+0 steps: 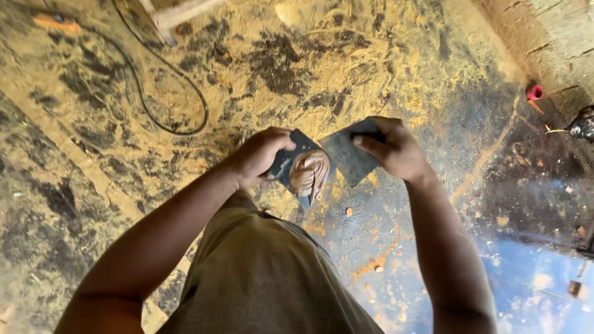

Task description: The person scoops wood filler from a can onto a putty knife and applies it to the grooves of a wooden slatted surface using a smaller scraper. The person repeatedly transfers filler and smooths it into the gaps.

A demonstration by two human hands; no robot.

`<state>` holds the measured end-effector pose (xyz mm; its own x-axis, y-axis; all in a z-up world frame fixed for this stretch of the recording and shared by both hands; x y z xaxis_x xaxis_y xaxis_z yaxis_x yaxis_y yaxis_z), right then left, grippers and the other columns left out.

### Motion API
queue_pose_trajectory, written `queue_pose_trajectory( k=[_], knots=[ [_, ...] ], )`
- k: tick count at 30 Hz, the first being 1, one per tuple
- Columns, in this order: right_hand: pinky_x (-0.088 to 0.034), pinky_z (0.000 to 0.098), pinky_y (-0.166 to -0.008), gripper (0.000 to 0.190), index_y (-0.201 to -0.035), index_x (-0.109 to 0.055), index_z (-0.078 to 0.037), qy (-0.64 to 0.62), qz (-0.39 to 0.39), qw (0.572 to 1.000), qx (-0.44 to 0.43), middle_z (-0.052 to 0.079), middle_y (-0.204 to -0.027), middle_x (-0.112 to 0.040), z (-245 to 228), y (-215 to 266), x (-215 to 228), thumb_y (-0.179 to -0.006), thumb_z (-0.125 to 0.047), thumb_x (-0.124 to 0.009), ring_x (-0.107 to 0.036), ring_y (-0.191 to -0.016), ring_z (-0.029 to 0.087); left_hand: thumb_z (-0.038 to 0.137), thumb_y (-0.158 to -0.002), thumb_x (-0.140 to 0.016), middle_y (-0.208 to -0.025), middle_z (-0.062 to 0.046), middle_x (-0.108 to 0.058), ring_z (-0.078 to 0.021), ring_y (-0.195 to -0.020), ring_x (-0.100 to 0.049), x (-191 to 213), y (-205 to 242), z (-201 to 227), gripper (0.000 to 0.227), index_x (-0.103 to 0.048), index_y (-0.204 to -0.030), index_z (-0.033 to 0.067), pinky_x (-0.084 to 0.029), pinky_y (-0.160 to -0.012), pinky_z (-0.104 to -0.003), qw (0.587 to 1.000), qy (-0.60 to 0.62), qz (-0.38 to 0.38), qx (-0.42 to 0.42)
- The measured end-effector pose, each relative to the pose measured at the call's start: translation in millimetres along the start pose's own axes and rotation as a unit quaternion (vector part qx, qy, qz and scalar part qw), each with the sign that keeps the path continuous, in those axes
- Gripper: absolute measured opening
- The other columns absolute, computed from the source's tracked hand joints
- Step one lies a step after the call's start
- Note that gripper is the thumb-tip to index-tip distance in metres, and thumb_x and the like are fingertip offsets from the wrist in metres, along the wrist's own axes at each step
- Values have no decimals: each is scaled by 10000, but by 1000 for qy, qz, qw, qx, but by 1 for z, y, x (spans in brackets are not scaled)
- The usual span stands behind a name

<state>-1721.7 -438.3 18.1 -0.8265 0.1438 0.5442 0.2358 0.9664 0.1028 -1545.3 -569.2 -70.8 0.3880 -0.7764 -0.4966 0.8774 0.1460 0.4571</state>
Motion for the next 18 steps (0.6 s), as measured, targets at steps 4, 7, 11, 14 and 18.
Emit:
queue_pose_trajectory(
  k=[4, 7, 11, 14, 18],
  knots=[
    [-557, 272, -655, 157, -1051, -714, 10, -31, 25, 999, 28, 73, -854, -743, 43, -64, 26, -968, -117, -673, -669, -721, 141, 232, -888, -509, -678, -67, -560, -121, -469, -479, 15, -77, 29, 206, -566, -929, 39, -403, -398, -317, 995, -100, -3, 26],
    [-559, 274, -686, 174, -1080, -695, 22, -104, 33, 994, -19, 71, -877, -738, 81, -103, 24, -969, -111, -672, -668, -766, 132, 177, -895, -497, -691, -67, -525, -121, -484, -460, 29, -147, 45, 137, -519, -903, 42, -401, -410, -330, 993, -89, 20, 70],
    [-532, 266, -640, 213, -1089, -710, 13, -91, 82, 989, -79, 52, -812, -696, 125, -147, 41, -938, -136, -694, -629, -722, 119, 135, -924, -500, -689, -82, -484, -136, -464, -411, 48, -242, 88, 146, -507, -873, -1, -380, -386, -342, 989, -127, 18, 75],
    [-525, 259, -659, 209, -1073, -724, -8, -120, 97, 986, -60, 33, -809, -709, 142, -184, 66, -951, -177, -721, -650, -735, 110, 148, -931, -493, -725, -90, -518, -133, -485, -445, 63, -301, 127, 137, -524, -942, 14, -398, -389, -325, 989, -131, 34, 55],
    [-454, 255, -596, 121, -1046, -730, -21, -118, 63, 991, 2, 44, -777, -649, 132, -220, 114, -977, -119, -712, -575, -680, 121, 164, -941, -484, -773, -100, -562, -129, -514, -490, 79, -345, 182, 170, -546, -1033, 35, -423, -393, -302, 991, -99, 79, 32]
  ],
)
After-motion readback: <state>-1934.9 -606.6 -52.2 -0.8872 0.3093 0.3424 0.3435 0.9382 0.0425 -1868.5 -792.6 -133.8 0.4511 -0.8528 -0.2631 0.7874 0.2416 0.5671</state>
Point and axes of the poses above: each hand's wrist, its own y-axis away from the middle knuckle, its own x-axis out of the back of the hand, z = x × y, the point moved 8 cm from there along -y, towards the middle knuckle
